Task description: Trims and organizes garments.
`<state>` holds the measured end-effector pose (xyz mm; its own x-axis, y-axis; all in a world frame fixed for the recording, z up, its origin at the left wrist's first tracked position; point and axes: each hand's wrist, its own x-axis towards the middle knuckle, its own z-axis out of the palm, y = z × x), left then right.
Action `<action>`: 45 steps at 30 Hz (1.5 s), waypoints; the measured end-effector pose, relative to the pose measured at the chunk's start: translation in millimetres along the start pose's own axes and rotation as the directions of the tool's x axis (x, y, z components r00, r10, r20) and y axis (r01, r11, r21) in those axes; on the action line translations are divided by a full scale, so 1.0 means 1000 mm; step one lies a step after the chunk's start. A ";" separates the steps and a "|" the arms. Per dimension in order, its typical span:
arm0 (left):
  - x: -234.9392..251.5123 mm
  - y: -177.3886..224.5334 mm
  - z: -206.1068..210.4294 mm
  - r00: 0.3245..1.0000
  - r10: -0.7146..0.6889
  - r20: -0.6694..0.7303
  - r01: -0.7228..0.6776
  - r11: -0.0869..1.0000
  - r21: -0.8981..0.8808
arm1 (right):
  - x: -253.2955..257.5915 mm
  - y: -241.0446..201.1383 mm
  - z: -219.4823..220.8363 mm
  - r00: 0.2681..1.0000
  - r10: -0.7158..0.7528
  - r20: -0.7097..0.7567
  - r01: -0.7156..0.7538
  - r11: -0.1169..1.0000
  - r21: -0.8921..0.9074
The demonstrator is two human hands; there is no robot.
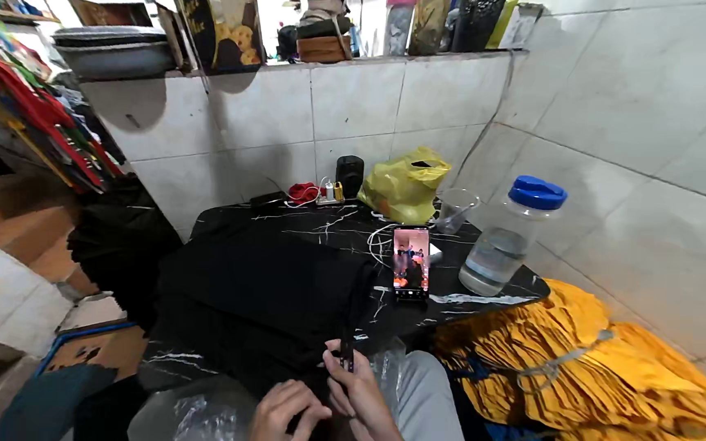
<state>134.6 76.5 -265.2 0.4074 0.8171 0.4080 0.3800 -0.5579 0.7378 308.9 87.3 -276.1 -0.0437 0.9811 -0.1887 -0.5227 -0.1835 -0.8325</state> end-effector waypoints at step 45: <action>-0.014 -0.051 -0.029 0.978 0.154 -0.142 -0.116 0.964 0.240 | 0.002 0.013 -0.001 0.985 -0.139 0.098 0.164 0.632 -0.757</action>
<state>85.6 97.8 -293.4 0.3384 0.7340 0.5888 0.5182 -0.6677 0.5345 302.7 86.3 -287.9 -0.0541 0.9983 -0.0195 0.3072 -0.0020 -0.9517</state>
